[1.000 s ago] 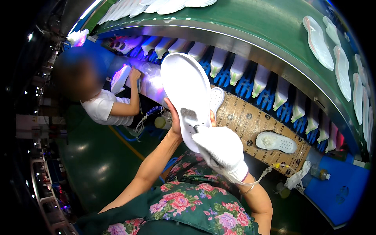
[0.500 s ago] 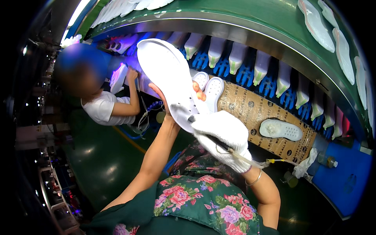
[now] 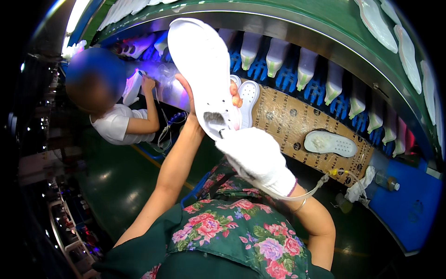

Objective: The person applies a liquid to shoe soles using a brush and places the soles onto a conveyor belt.

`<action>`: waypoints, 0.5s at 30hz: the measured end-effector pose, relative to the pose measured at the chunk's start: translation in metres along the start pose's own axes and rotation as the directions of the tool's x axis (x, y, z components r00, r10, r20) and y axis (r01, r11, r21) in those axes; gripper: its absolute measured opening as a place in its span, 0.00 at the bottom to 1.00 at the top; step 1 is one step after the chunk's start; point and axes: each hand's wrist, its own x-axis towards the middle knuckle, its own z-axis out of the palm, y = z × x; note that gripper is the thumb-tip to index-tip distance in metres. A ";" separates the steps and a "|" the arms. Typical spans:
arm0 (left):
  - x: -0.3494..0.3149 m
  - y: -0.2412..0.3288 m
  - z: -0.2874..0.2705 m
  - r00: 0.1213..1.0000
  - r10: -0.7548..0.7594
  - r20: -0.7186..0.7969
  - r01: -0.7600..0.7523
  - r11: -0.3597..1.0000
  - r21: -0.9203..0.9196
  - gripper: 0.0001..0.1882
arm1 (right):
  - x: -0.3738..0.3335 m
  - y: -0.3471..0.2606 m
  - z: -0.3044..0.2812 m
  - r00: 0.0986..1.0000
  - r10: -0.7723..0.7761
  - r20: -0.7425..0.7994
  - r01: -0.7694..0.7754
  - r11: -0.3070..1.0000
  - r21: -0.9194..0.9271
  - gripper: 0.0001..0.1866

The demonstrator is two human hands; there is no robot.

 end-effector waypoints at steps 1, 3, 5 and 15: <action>0.003 0.002 -0.002 0.999 -0.039 0.027 0.038 0.999 0.018 0.63 | 0.000 -0.002 -0.001 0.999 0.022 0.036 -0.025 0.996 0.085 0.16; 0.005 0.006 -0.008 0.992 -0.075 0.105 0.070 0.996 0.053 0.63 | 0.007 -0.007 -0.008 0.992 0.081 0.099 -0.106 0.955 0.278 0.15; 0.003 0.009 -0.004 0.986 -0.164 0.041 0.162 0.986 0.049 0.63 | 0.010 -0.005 -0.015 0.977 0.163 0.138 -0.204 0.905 0.373 0.12; 0.018 0.011 -0.012 0.936 -0.349 0.051 0.339 0.931 0.135 0.52 | 0.004 -0.006 -0.010 0.978 0.010 0.209 -0.076 0.949 0.307 0.18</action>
